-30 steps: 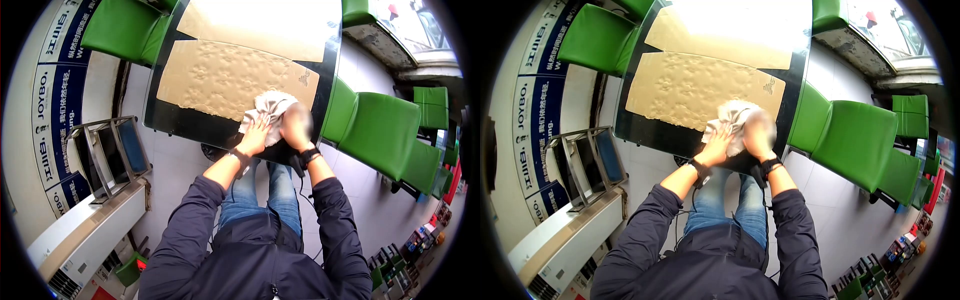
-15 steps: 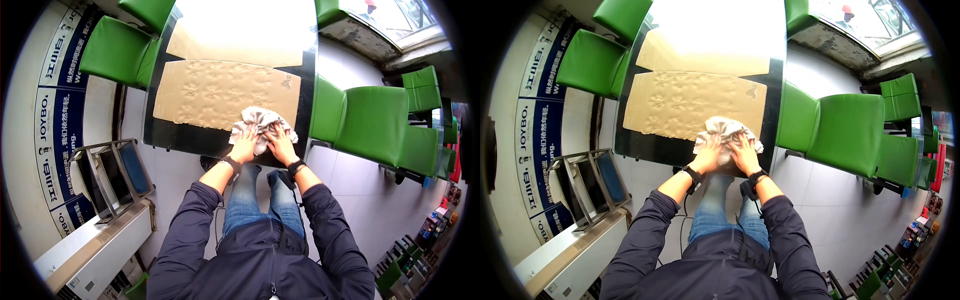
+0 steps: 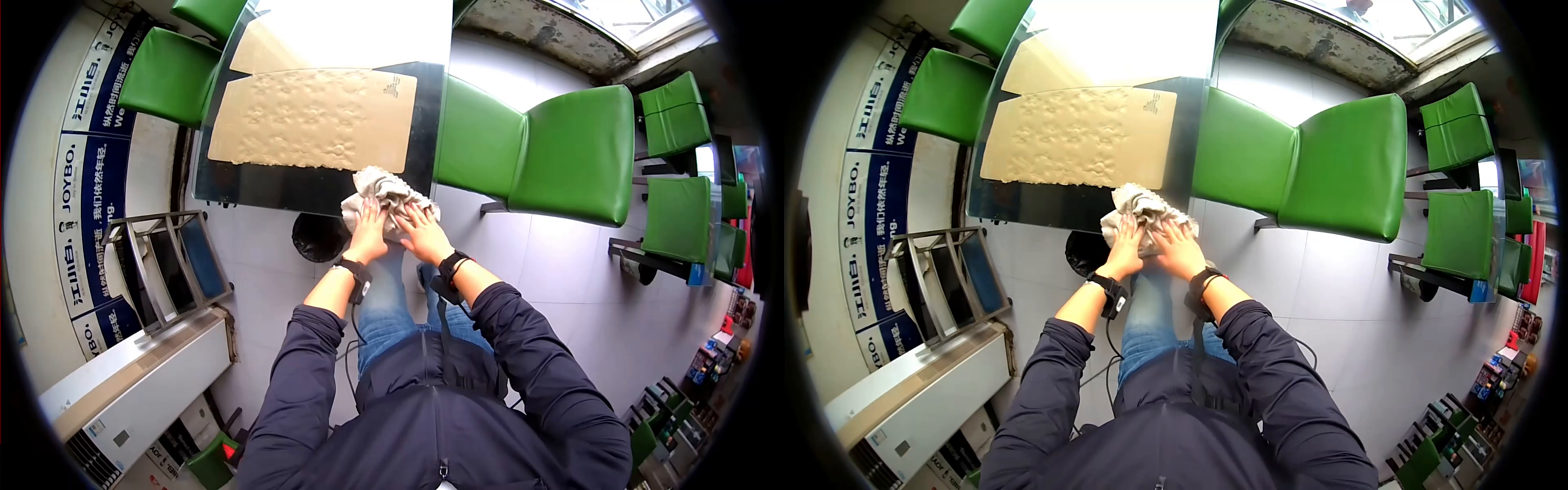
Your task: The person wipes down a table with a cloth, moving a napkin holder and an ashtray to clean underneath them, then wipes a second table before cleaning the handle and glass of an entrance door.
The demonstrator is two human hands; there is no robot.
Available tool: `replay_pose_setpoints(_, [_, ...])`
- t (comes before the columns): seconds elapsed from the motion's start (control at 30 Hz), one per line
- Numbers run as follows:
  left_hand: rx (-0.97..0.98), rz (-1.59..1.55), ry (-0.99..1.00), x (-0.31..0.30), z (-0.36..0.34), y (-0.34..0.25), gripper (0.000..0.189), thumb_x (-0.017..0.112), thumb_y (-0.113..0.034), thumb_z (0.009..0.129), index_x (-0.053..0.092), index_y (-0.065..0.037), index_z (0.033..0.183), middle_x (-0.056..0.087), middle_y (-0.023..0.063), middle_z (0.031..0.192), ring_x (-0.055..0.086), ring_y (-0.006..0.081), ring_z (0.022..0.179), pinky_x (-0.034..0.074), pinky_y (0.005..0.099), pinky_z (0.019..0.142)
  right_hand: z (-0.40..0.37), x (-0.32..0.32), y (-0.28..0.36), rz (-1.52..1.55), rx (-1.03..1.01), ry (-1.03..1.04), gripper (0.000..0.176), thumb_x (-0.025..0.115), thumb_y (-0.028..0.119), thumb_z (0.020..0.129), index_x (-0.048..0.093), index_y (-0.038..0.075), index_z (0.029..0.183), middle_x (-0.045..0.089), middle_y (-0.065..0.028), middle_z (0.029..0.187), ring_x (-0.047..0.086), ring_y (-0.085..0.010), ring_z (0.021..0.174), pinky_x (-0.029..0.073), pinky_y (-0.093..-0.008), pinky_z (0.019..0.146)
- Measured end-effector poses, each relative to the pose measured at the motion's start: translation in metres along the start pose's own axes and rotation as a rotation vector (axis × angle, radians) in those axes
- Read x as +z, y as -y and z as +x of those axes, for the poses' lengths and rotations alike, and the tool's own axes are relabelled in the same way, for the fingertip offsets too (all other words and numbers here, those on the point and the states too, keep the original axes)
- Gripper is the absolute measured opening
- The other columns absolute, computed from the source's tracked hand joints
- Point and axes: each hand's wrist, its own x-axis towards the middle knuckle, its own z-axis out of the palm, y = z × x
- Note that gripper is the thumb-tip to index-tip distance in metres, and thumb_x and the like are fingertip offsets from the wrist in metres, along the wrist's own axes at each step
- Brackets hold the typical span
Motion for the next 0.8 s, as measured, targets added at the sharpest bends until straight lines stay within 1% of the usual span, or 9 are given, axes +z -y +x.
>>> replay_pose_setpoints(0.1, [-0.014,-0.037,-0.028,0.017,-0.009,-0.022,0.068,0.059,-0.011,0.056,0.033,0.0,0.117,0.016,0.0216,0.129,0.007,0.0351,0.122,0.013,0.0484,0.096,-0.012,0.005,-0.002,0.015,-0.039,0.043,0.058,0.053,0.026,0.07,0.032,0.007,0.12,0.025,-0.0153,0.127,0.016,-0.0259,0.122,0.011,-0.0399,0.099])
replay_pose_setpoints(0.17, [-0.036,0.041,-0.094,0.022,-0.014,-0.028,0.068,0.061,-0.015,0.058,0.033,-0.001,0.118,0.02,0.0192,0.128,0.009,0.0324,0.122,0.011,0.0473,0.097,-0.011,0.007,-0.001,0.016,-0.062,0.069,0.06,0.054,0.026,0.069,0.031,0.004,0.12,0.025,-0.0154,0.128,0.015,-0.0263,0.122,0.011,-0.0401,0.099])
replay_pose_setpoints(0.23, [-0.076,0.096,-0.087,0.015,-0.015,-0.034,0.066,0.061,-0.015,0.059,0.033,-0.003,0.118,0.022,0.0169,0.128,0.01,0.0295,0.123,0.01,0.0463,0.097,-0.006,0.007,0.001,-0.024,-0.074,0.127,0.062,0.055,0.027,0.069,0.03,0.001,0.12,0.025,-0.0153,0.128,0.015,-0.0272,0.122,0.011,-0.0403,0.099])
replay_pose_setpoints(0.27, [-0.106,0.006,-0.035,0.009,-0.016,-0.035,0.064,0.057,-0.01,0.061,0.031,-0.001,0.119,0.017,0.0187,0.13,0.006,0.0278,0.124,0.007,0.0476,0.097,-0.003,0.008,0.001,0.009,-0.09,0.133,0.063,0.056,0.026,0.068,0.03,-0.001,0.119,0.025,-0.0157,0.127,0.015,-0.0278,0.122,0.012,-0.0405,0.099])
replay_pose_setpoints(0.37, [-0.163,0.018,-0.035,0.004,-0.018,-0.025,0.064,0.057,-0.012,0.061,0.031,-0.003,0.119,0.017,0.0178,0.13,0.006,0.0265,0.124,0.006,0.0504,0.096,0.012,0.005,0.005,-0.002,-0.16,0.191,0.063,0.056,0.026,0.068,0.03,0.001,0.12,0.023,-0.0192,0.127,0.014,-0.0315,0.121,0.012,-0.0421,0.099])
replay_pose_setpoints(0.4, [-0.185,0.066,-0.042,0.002,-0.018,-0.018,0.062,0.057,-0.014,0.063,0.033,-0.007,0.119,0.02,0.0137,0.13,0.009,0.0238,0.124,0.008,0.0537,0.094,0.019,0.004,0.007,-0.01,-0.173,0.213,0.064,0.058,0.024,0.067,0.03,0.001,0.12,0.024,-0.0192,0.127,0.014,-0.0313,0.121,0.012,-0.0424,0.098])
replay_pose_setpoints(0.57, [-0.256,0.046,-0.055,-0.014,-0.021,0.022,0.06,0.054,-0.011,0.064,0.033,-0.008,0.12,0.02,0.0121,0.131,0.01,0.0216,0.124,0.008,0.0537,0.094,0.061,0.008,0.027,-0.029,-0.249,0.26,0.064,0.058,0.02,0.065,0.03,0.002,0.12,0.024,-0.0181,0.127,0.016,-0.0308,0.121,0.013,-0.042,0.098])
replay_pose_setpoints(0.67, [-0.257,0.036,-0.065,-0.029,-0.019,0.054,0.061,0.051,-0.006,0.063,0.032,-0.008,0.12,0.02,0.0125,0.13,0.01,0.0228,0.124,0.009,0.0538,0.094,0.092,0.013,0.044,-0.018,-0.279,0.216,0.05,0.041,0.009,0.07,0.032,0.002,0.119,0.029,-0.016,0.125,0.021,-0.0288,0.12,0.014,-0.0405,0.099])
replay_pose_setpoints(0.8, [-0.294,0.013,-0.101,-0.054,-0.006,0.102,0.061,0.05,-0.004,0.062,0.031,-0.007,0.12,0.02,0.0138,0.13,0.01,0.0252,0.124,0.011,0.0514,0.095,0.151,0.008,0.069,-0.08,-0.332,0.245,0.049,0.044,0.012,0.071,0.034,0.002,0.118,0.029,-0.0156,0.125,0.021,-0.0276,0.12,0.014,-0.0403,0.099])
